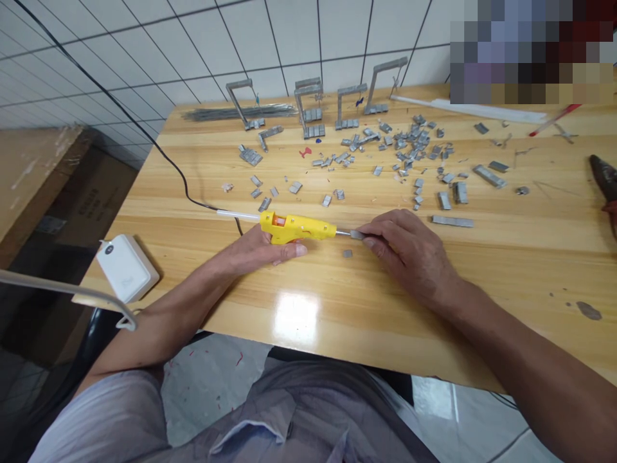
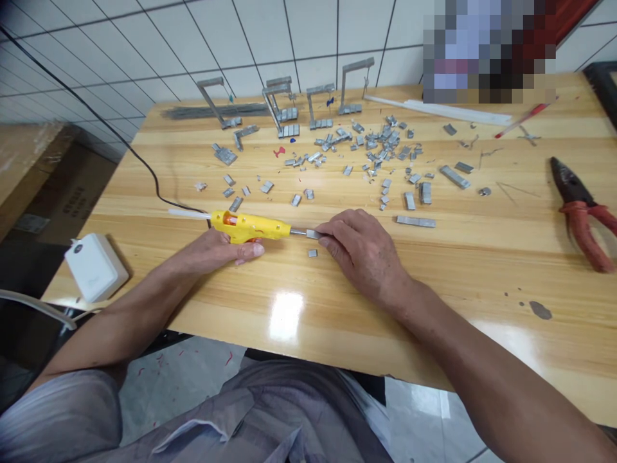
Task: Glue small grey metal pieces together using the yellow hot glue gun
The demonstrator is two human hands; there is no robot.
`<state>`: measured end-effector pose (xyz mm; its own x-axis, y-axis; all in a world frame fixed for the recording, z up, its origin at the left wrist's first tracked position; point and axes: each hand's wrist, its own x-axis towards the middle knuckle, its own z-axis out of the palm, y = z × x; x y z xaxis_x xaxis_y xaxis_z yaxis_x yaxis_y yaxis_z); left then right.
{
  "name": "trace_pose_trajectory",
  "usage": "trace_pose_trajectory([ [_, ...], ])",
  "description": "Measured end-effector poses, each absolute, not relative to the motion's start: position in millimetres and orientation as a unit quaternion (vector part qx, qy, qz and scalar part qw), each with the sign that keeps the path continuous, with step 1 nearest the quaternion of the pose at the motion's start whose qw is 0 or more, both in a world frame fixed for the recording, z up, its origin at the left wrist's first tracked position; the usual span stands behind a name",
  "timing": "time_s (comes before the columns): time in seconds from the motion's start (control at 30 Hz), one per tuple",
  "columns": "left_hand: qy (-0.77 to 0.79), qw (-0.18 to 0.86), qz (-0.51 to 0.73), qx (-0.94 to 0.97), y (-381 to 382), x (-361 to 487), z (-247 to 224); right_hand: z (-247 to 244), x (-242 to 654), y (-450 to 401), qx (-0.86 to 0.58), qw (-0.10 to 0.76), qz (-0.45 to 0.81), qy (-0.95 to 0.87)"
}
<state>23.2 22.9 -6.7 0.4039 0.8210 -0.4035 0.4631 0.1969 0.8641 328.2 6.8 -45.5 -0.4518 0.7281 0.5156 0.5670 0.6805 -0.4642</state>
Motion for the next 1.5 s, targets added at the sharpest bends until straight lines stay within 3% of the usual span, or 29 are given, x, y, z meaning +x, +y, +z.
trace_pose_trajectory([
  [1.5, 0.516, 0.571, 0.158, 0.619, 22.0, 25.1, -2.4, -45.2, 328.0, 6.7, -0.38, 0.358, 0.1, -0.847],
])
